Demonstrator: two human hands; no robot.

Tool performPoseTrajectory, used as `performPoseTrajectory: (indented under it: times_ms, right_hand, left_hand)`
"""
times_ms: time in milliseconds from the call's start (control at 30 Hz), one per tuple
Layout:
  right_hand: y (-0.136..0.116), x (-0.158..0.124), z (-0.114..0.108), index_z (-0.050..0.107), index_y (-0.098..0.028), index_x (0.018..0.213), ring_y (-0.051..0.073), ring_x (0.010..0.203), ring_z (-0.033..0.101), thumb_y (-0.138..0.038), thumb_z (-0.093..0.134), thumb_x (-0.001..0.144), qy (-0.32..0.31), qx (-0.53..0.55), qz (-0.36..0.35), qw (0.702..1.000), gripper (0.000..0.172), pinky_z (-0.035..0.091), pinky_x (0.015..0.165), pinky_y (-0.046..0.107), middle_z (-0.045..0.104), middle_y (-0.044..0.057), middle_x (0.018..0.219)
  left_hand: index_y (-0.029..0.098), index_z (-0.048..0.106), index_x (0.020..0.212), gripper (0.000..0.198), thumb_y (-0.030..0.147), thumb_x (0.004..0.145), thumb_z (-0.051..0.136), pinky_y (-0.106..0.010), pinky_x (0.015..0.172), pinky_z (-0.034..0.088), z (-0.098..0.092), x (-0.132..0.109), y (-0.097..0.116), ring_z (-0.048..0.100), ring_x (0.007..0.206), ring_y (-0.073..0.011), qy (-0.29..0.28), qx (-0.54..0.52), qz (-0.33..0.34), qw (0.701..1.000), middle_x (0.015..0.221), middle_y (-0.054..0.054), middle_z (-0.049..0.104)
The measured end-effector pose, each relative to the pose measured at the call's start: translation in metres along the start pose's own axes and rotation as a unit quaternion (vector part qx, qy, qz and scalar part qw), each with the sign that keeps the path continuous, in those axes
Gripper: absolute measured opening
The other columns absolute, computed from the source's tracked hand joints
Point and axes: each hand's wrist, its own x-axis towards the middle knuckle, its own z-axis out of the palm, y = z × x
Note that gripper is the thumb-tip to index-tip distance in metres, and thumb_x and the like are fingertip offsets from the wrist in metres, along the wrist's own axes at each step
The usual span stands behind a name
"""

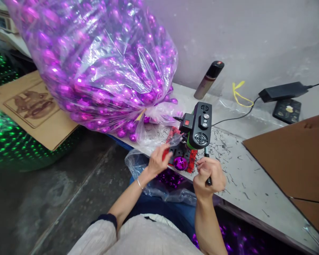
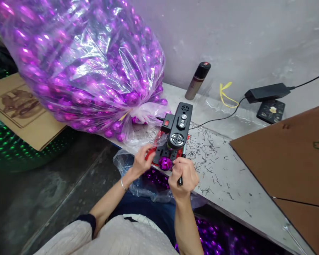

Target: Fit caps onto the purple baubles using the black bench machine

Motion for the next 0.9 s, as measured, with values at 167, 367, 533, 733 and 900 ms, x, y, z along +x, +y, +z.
performPoseTrajectory:
  times_ms: [167,367,533,733,900]
  right_hand:
    - [0.001,-0.006,-0.001,0.055,-0.021,0.074,0.013,0.067,0.063,-0.008,0.052,0.093,-0.013,-0.009,-0.013,1.0,0.024,0.047,0.063,0.027,0.063,-0.001,0.07]
    - [0.002,-0.005,-0.001,0.054,-0.022,0.076,0.013,0.066,0.062,-0.009,0.05,0.095,-0.015,-0.008,-0.021,1.0,0.022,0.047,0.062,0.026,0.062,-0.001,0.069]
    - [0.002,-0.006,-0.001,0.054,-0.022,0.078,0.013,0.065,0.062,-0.013,0.05,0.097,-0.021,-0.017,-0.022,0.999,0.021,0.047,0.06,0.025,0.062,0.0,0.07]
    - [-0.001,-0.003,-0.001,0.053,-0.022,0.078,0.012,0.064,0.061,-0.014,0.048,0.098,-0.02,-0.034,-0.022,0.999,0.023,0.045,0.058,0.025,0.063,0.0,0.07]
    - [0.0,-0.003,-0.001,0.053,-0.022,0.077,0.012,0.063,0.061,-0.015,0.049,0.098,-0.017,-0.029,-0.022,0.999,0.023,0.046,0.058,0.025,0.063,-0.001,0.069]
  left_hand:
    - [0.009,0.062,0.13,0.036,0.016,0.098,0.049,-0.053,0.119,0.039,-0.006,0.107,-0.059,0.054,0.138,-0.0356,-0.047,0.197,-0.16,0.966,0.142,-0.024,0.061]
    - [0.005,0.061,0.133,0.041,0.026,0.099,0.051,-0.051,0.116,0.04,0.0,0.146,-0.071,0.055,0.137,-0.0394,-0.193,0.267,-0.221,0.918,0.142,-0.025,0.061]
    - [0.01,0.058,0.136,0.05,0.036,0.094,0.064,-0.048,0.104,0.052,-0.024,0.127,-0.058,0.067,0.121,-0.0397,-0.173,0.216,-0.245,0.929,0.132,-0.023,0.067]
    - [0.019,0.054,0.141,0.07,0.049,0.082,0.078,-0.042,0.105,0.055,-0.064,0.074,-0.031,0.066,0.124,-0.03,-0.024,-0.125,-0.244,0.961,0.139,-0.015,0.064]
    - [0.017,0.067,0.118,0.06,0.064,0.082,0.074,-0.038,0.086,0.063,-0.065,0.018,-0.006,0.076,0.091,-0.0238,-0.002,-0.438,-0.403,0.804,0.108,-0.011,0.077]
